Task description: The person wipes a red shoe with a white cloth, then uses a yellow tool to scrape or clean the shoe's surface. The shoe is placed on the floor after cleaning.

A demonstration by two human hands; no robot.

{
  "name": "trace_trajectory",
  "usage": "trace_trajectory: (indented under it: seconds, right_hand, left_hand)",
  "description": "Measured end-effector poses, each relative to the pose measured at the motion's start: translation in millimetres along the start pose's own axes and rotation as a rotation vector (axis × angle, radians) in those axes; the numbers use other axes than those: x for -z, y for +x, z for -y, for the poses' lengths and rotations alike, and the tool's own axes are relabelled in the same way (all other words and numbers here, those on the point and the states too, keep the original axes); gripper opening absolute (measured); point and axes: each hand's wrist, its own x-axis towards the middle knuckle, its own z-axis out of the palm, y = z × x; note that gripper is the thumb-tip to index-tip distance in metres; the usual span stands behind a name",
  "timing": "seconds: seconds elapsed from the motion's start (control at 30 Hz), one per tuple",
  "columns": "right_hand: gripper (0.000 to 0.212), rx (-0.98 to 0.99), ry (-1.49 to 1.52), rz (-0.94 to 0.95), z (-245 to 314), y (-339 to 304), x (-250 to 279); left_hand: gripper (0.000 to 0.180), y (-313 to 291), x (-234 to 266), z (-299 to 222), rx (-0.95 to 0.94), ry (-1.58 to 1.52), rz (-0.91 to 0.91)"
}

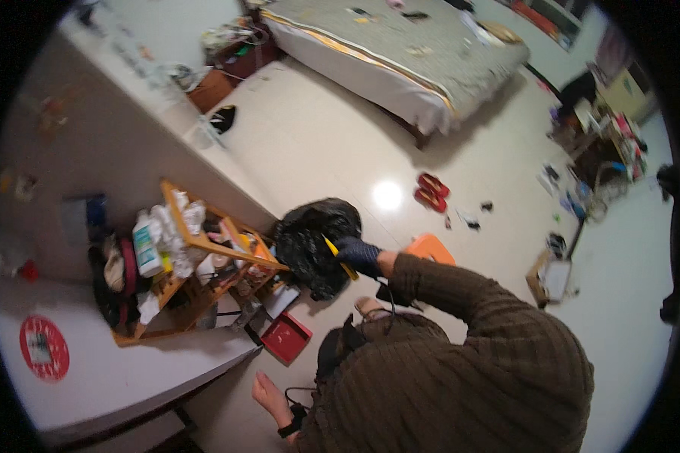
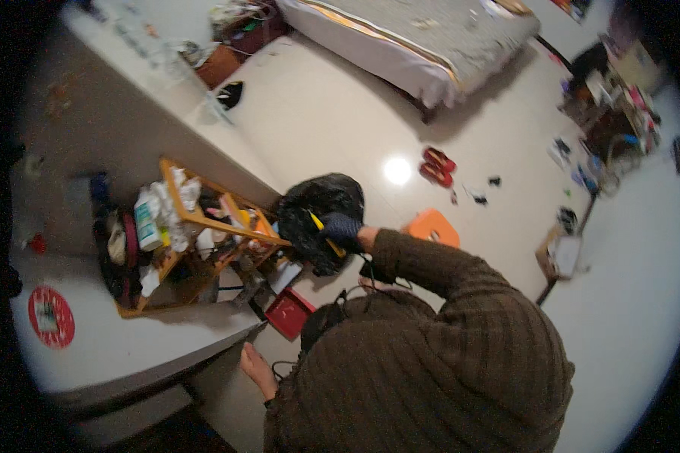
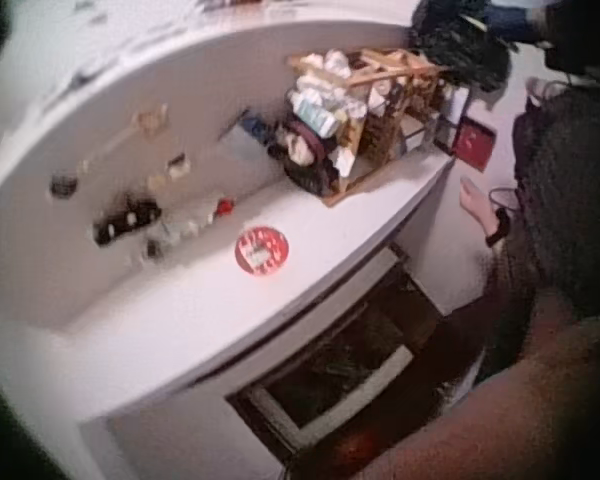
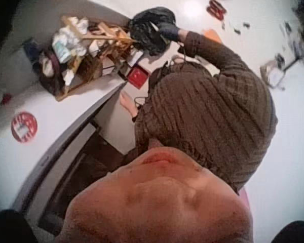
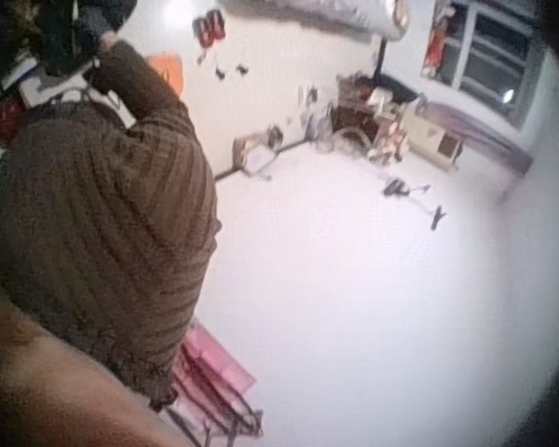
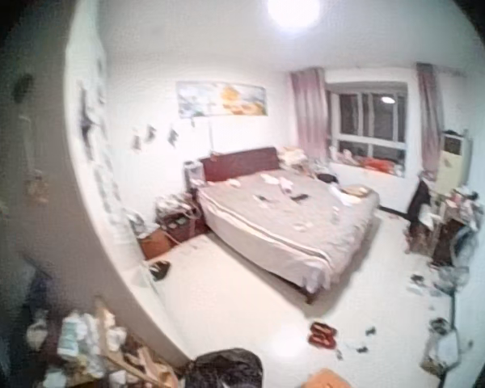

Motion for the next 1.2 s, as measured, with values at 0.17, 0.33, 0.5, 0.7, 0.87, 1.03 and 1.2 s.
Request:
trace_trajectory:
  seconds: [0.17, 0.33, 0.5, 0.7, 0.87, 1.03, 1.2]
  right_hand:
    - [0.033, -0.095, 0.275, -0.054, -3, -53, 39]
    - [0.045, -0.211, 0.415, -0.114, -14, -92, 33]
    - [0.045, -0.266, 0.387, 0.002, -16, -84, -18]
    - [0.047, -0.251, 0.309, 0.246, 16, -43, -152]
    - [0.049, -0.378, 0.396, 0.367, 18, -43, -328]
    - [0.036, -0.245, 0.018, 0.657, 74, -56, -479]
    - [0.036, -0.191, -0.137, 0.753, 117, -54, -602]
  left_hand:
    - [0.034, 25, -39, -20, -0.125, 0.014, 0.129]
    - [0.032, 44, -30, -28, -0.154, 0.099, 0.178]
    - [0.019, 19, 15, -6, -0.046, 0.217, 0.134]
    - [0.031, -37, 137, 72, 0.025, 0.065, 0.018]
    - [0.030, -103, 273, 185, 0.029, -0.031, -0.375]
    - [0.032, -153, 361, 270, 0.126, -0.239, -0.726]
    - [0.045, -170, 410, 286, 0.400, -0.223, -0.788]
